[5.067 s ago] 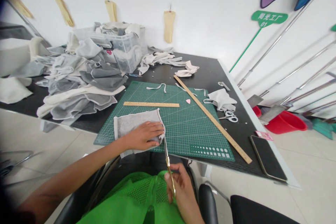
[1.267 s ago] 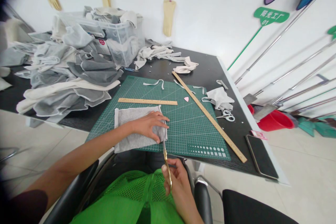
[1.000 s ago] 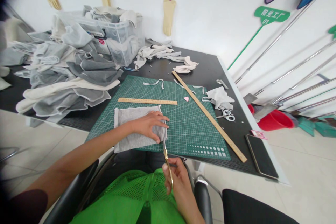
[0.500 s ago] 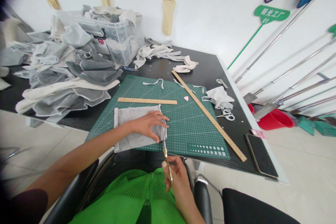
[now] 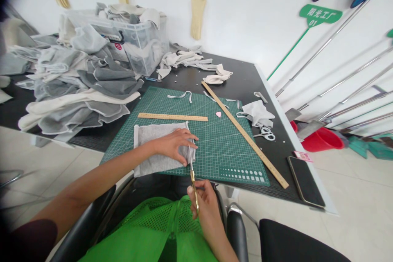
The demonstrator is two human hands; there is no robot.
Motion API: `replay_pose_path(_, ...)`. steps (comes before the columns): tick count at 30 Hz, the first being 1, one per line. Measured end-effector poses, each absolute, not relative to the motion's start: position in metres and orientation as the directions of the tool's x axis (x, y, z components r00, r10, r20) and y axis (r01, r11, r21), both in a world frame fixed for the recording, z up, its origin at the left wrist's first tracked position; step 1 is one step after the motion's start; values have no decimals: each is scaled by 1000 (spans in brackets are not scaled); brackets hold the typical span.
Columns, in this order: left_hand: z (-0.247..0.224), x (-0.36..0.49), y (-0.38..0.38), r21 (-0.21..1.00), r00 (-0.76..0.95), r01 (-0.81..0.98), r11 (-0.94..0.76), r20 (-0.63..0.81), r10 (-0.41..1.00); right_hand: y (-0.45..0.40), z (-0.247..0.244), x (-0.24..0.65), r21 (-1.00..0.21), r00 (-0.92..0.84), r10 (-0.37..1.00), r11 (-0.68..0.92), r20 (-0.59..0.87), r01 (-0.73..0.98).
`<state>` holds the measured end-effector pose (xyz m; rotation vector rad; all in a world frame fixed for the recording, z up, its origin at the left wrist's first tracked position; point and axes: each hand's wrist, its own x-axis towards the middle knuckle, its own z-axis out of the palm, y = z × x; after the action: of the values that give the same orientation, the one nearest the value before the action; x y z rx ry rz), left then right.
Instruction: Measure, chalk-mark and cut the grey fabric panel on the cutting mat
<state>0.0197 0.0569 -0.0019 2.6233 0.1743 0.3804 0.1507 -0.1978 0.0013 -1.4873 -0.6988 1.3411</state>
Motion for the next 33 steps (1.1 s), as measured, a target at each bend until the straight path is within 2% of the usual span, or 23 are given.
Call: replay_pose_path(33,2,19,56,491,953,57,-869,234,195,-202,4,150,-905,218,885,-369,-412,-213)
